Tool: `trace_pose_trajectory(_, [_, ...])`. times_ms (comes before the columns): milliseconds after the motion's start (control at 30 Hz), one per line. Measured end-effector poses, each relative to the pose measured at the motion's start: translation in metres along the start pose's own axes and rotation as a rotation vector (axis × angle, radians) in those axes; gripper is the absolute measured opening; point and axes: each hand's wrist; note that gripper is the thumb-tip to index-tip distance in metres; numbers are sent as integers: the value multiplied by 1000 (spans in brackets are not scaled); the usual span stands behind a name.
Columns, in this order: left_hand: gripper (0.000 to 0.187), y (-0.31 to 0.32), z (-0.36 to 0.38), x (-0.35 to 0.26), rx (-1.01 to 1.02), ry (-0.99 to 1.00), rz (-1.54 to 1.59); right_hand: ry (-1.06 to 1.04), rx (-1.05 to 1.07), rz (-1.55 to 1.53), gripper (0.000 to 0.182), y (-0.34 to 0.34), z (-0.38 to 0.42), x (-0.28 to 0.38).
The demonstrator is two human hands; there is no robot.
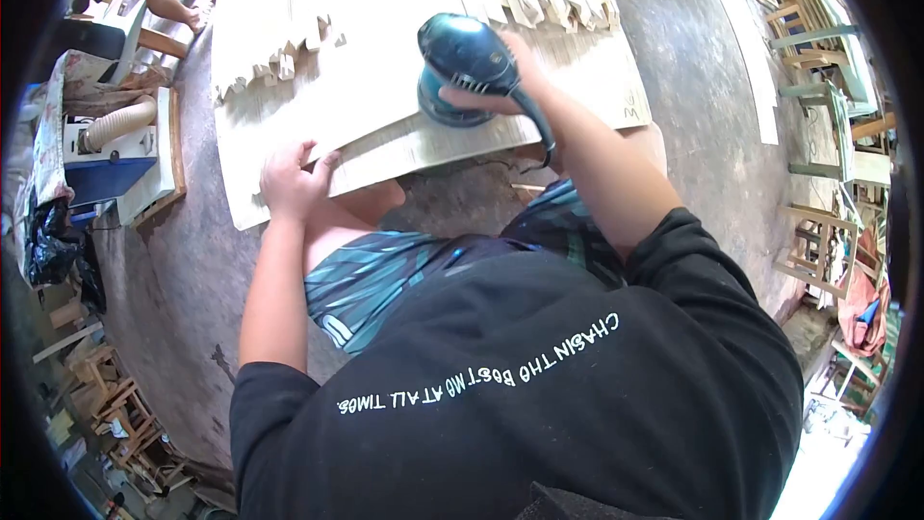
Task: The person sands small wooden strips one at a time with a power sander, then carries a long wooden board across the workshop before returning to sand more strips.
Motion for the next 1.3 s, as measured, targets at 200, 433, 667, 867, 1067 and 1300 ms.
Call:
trace_pose_trajectory(200, [46, 8, 3, 10, 45, -95, -6, 14, 153, 116, 67, 50, -25, -1])
trace_pose_trajectory(433, [33, -9, 0, -7, 9, -4, 61, -293, 146, -15, 73, 86, -39, 11])
trace_pose_trajectory(667, [33, -6, 4, -4, -56, 2, 98, -250, 129, 79, 78, 55, -29, 1])
trace_pose_trajectory(867, [30, -10, 4, -8, -81, 35, 106, -173, 20, 172, 73, 3, -3, -8])
trace_pose_trajectory(1067, [33, -8, 3, -7, -70, 26, 104, -122, -12, 134, 69, -10, 5, -20])
trace_pose_trajectory(1300, [35, -4, 2, -6, -63, 25, 83, -234, 59, 76, 74, 47, -14, 7])
Point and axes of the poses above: each hand's wrist, its own z-axis away from the middle knuckle, its own y-axis out of the palm, x = y × z, and after that the axes turned 5 degrees about -y, right-handed
